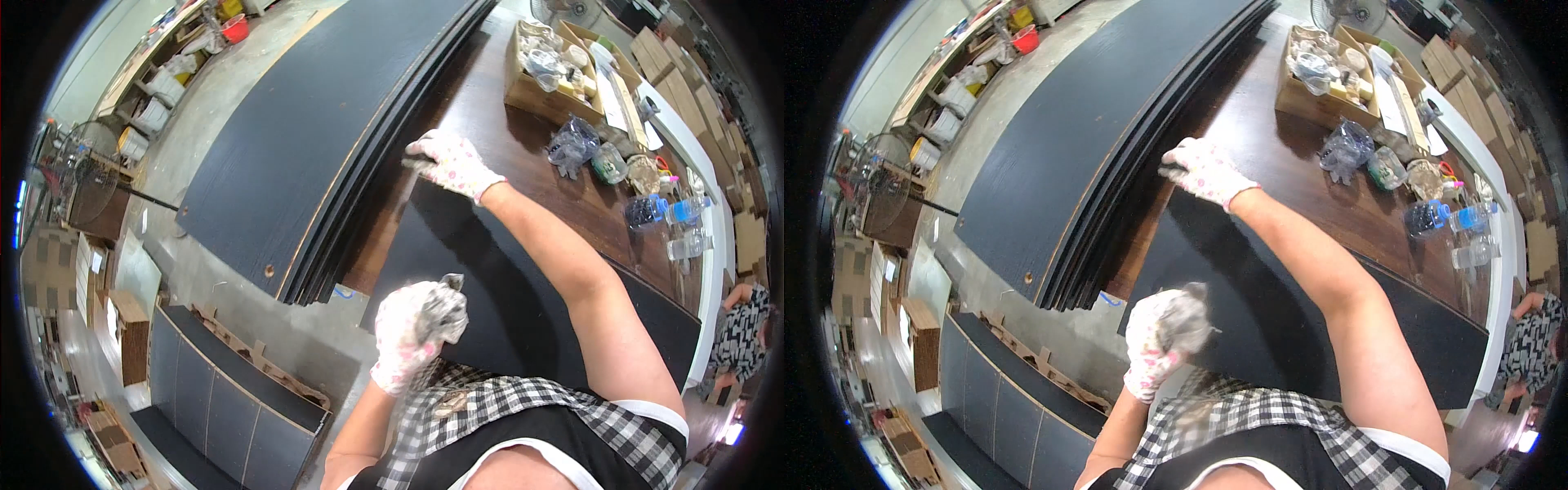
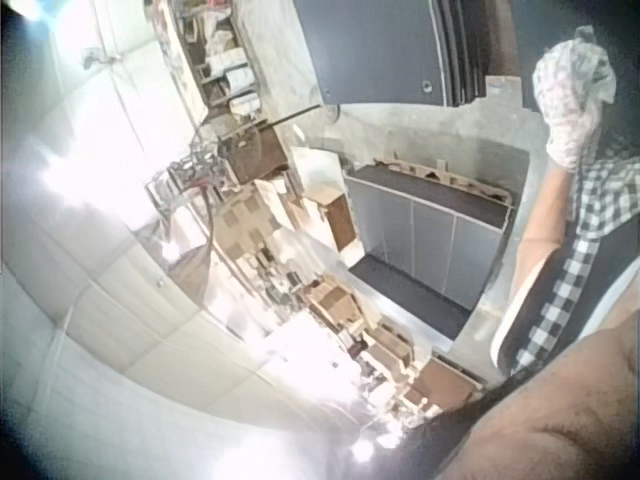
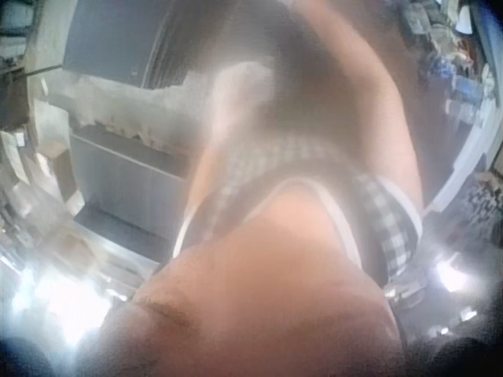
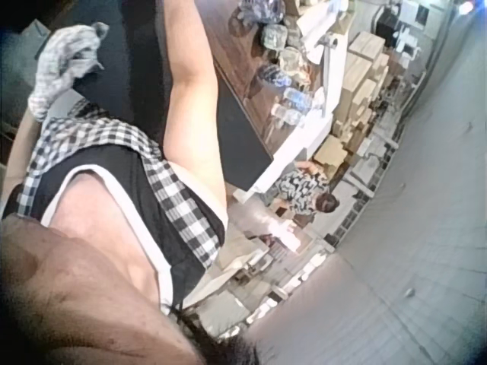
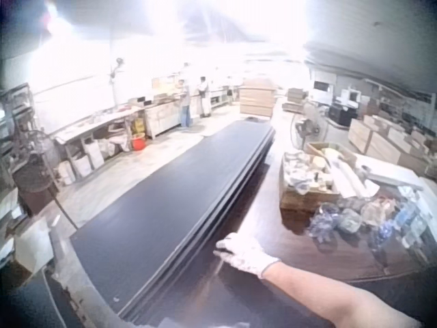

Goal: The person wipes black boards with a cloth, uses a small block to sand the edges, and moves the finished boards onto a stack on a pallet.

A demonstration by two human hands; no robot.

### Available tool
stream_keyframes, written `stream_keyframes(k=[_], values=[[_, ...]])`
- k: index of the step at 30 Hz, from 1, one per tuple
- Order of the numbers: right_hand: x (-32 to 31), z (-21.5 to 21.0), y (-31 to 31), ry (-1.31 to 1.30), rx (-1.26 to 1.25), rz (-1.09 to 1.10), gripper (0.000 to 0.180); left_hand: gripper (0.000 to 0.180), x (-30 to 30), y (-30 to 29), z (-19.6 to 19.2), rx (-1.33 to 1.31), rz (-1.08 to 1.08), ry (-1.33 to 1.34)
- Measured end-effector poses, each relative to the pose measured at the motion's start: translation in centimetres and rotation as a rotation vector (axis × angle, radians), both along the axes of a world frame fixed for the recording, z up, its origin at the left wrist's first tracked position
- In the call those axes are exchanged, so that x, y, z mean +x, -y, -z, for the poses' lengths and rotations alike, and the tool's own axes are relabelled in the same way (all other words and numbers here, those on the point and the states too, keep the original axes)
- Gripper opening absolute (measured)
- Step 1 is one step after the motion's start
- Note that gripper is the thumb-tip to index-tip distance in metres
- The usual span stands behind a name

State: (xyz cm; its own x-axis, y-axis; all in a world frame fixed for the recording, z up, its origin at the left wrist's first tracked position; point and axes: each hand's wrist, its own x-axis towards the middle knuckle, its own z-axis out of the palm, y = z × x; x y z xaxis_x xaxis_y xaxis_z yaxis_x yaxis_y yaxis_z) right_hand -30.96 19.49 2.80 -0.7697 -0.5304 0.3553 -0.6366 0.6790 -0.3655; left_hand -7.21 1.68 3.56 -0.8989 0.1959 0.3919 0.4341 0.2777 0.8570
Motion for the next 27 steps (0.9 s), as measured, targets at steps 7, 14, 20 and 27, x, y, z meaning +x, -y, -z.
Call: stream_keyframes(k=[7,14,20,27], values=[[5.6,1.2,-7.6,0.058,-0.100,0.048,0.026,0.074,-0.9,-2.0,3.7,-0.406,0.081,0.093],[19.1,-2.0,-26.1,0.353,-0.078,0.503,0.028,0.076,-1.1,-1.9,2.3,-0.423,0.060,0.040],[14.8,-1.7,-17.2,0.065,-0.054,0.457,0.028,0.067,-1.6,-2.5,3.3,-0.337,0.066,-0.025],[13.7,0.4,-14.1,0.069,-0.042,0.385,0.029,0.071,-1.1,-1.6,4.7,-0.494,0.098,0.069]])
